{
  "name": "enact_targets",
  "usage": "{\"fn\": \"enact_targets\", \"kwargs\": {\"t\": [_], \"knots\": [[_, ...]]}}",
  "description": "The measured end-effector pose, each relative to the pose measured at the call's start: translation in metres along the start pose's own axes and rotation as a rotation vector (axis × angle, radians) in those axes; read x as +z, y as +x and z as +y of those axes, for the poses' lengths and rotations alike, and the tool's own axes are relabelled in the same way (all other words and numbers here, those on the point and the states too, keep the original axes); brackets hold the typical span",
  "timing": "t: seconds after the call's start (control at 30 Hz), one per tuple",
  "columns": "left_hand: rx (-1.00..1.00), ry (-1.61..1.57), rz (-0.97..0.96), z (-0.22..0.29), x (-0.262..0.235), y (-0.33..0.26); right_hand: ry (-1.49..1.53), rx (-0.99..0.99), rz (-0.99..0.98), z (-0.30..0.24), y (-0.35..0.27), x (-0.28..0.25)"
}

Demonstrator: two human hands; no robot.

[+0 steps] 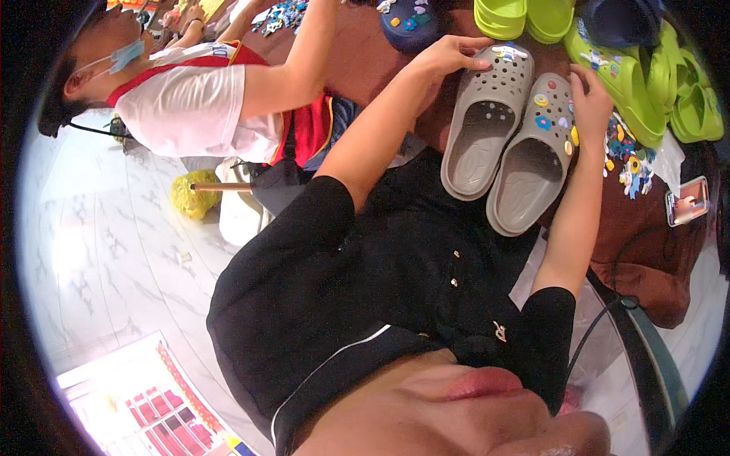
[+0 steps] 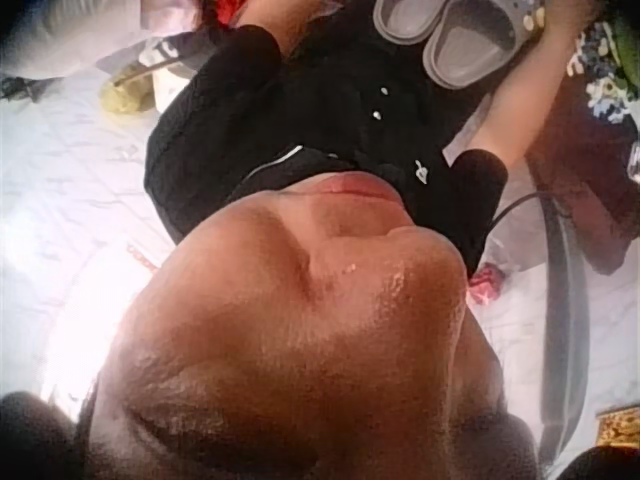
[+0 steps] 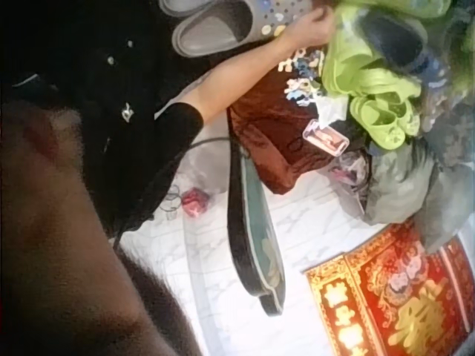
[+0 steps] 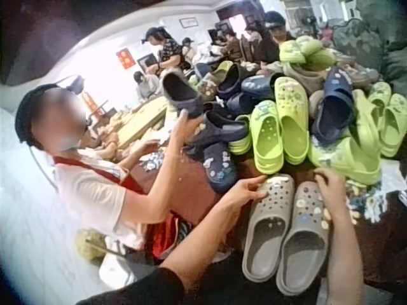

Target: Attaching decorative charms to the holes of rubber clogs.

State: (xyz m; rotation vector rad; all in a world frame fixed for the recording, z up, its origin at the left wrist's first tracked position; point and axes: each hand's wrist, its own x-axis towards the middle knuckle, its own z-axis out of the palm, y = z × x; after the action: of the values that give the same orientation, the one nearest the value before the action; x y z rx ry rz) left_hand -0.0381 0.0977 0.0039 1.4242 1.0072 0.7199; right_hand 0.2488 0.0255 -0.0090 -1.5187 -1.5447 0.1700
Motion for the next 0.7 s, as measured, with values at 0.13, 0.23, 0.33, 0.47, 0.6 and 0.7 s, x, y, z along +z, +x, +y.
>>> {"fn": "enact_targets", "kwargs": {"t": [0.13, 0.23, 0.33, 0.47, 0.6, 0.7], "knots": [[0.014, 0.076, -0.115, 0.004, -0.01, 0.012, -0.028, -0.013, -0.018, 0.004, 0.007, 0.004], [0.097, 0.495, -0.215, -0.013, -0.032, 0.016, 0.15, 0.019, -0.127, -0.005, -0.003, 0.025], [0.109, 0.471, -0.218, -0.024, -0.004, 0.029, 0.074, -0.007, -0.123, 0.012, -0.009, 0.004], [0.022, 0.44, -0.085, -0.047, 0.006, 0.03, -0.03, -0.007, -0.16, 0.003, -0.011, 0.007], [0.058, 0.608, 0.025, -0.021, 0.022, 0.025, -0.059, 0.003, -0.118, 0.004, -0.004, 0.005], [0.006, 0.687, 0.101, 0.004, 0.036, 0.014, -0.028, 0.036, -0.114, 0.015, 0.002, 0.002]]}}
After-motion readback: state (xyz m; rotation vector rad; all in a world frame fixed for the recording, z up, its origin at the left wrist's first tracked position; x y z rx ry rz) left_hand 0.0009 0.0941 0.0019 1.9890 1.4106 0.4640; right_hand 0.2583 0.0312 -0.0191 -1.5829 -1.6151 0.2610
